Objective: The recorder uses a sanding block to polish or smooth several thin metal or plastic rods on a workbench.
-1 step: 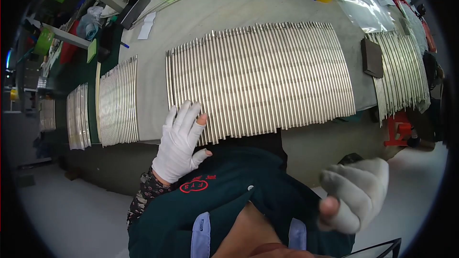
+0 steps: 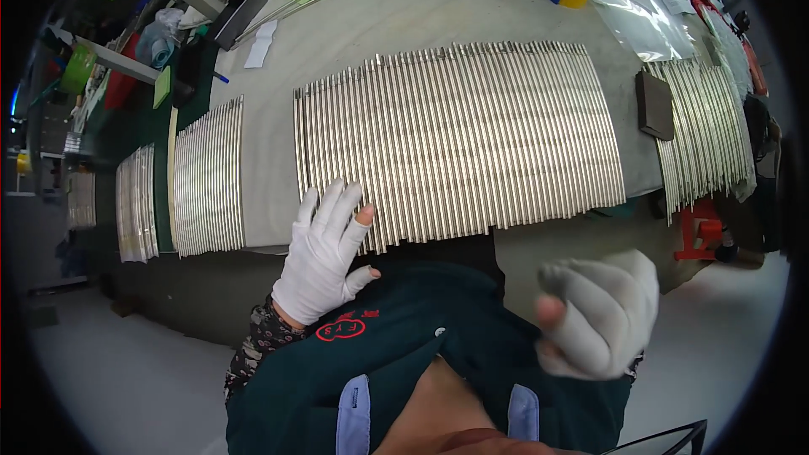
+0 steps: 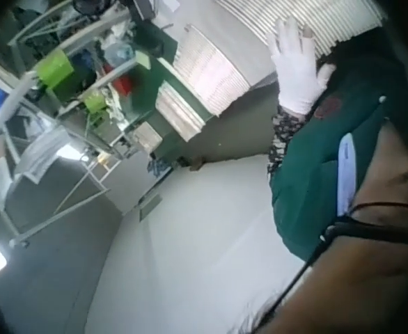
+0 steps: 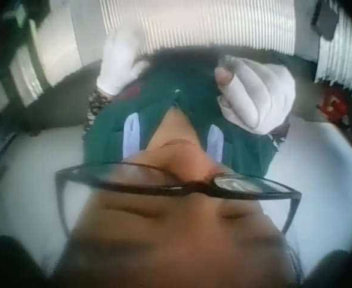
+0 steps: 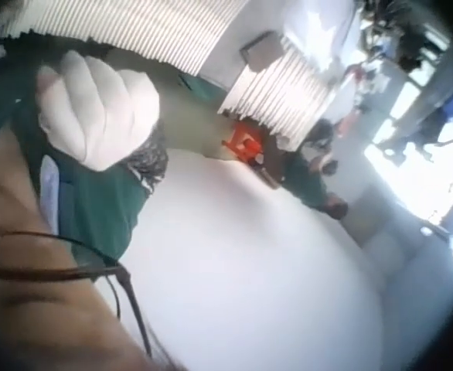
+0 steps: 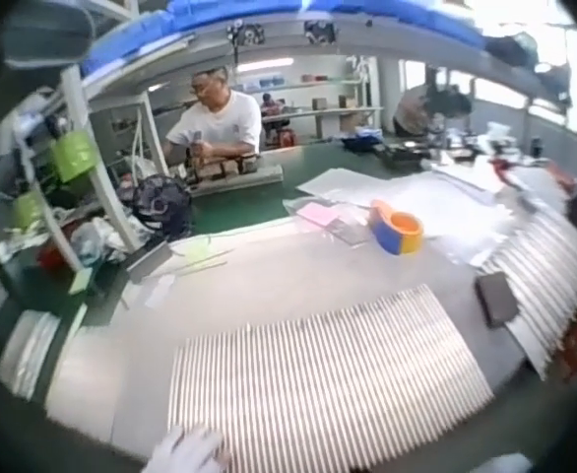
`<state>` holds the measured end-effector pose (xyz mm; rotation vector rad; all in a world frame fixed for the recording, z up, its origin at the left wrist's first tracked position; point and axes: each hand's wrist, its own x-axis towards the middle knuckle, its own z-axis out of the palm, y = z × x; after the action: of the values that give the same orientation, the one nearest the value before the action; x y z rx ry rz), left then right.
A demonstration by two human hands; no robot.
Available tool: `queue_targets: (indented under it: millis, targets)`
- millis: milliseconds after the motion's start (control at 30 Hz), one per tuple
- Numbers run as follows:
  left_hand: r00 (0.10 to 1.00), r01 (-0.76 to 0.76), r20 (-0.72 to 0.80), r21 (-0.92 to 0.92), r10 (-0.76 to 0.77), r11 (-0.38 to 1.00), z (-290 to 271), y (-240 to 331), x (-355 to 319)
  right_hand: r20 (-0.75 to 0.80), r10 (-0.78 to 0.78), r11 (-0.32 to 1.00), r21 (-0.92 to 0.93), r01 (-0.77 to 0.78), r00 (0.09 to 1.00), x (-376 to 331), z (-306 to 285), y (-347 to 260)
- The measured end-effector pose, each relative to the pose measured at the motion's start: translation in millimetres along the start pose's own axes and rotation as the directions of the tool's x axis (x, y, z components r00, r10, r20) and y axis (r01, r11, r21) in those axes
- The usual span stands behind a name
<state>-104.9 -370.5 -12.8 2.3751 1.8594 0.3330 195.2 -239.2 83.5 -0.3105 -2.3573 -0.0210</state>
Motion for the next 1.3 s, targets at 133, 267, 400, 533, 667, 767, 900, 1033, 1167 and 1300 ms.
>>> queue_targets:
  millis: [133,267,400,533,667,767,900,1033,1167,1300]
  targets:
    - [0.999,-0.012,0.053,0.01,0.011,1.0,-4,-5,-11,0.492,0.177,0.978,0.007,-0.208,0.852,-5,84,-17]
    - [1.0,-0.014,-0.013,0.031,0.015,0.999,6,-18,-12,0.46,0.268,0.963,-0.149,-0.224,0.846,-20,128,-17]
    - [1.0,0.011,0.029,0.024,-0.012,1.0,15,-26,-17,0.459,0.271,0.961,-0.179,-0.211,0.846,-26,141,-19]
    - [1.0,0.016,-0.015,-0.047,-0.017,0.999,14,-29,-24,0.477,0.264,0.964,-0.161,-0.212,0.838,-18,150,-32]
    - [1.0,-0.001,-0.008,-0.02,0.001,1.0,10,-36,-25,0.544,0.239,0.971,-0.149,-0.187,0.805,0,161,-51]
    - [1.0,0.011,-0.02,-0.051,-0.012,0.999,3,-42,-33,0.535,0.245,0.97,-0.129,-0.209,0.808,15,164,-66]
    - [1.0,0.003,-0.023,-0.119,-0.006,0.993,-10,-61,-57,0.595,0.178,0.982,-0.064,-0.175,0.783,38,179,-97]
    - [0.999,0.044,-0.015,-0.085,-0.045,0.995,-25,-90,-95,0.615,0.071,0.993,0.031,-0.114,0.785,65,200,-124]
    - [0.998,0.03,-0.057,-0.064,-0.033,0.998,-31,-118,-123,0.661,0.009,0.992,0.09,-0.091,0.75,91,218,-144]
    - [0.999,0.029,-0.039,-0.067,-0.032,0.997,-25,-133,-129,0.627,0.008,0.982,0.144,-0.125,0.779,101,220,-152]
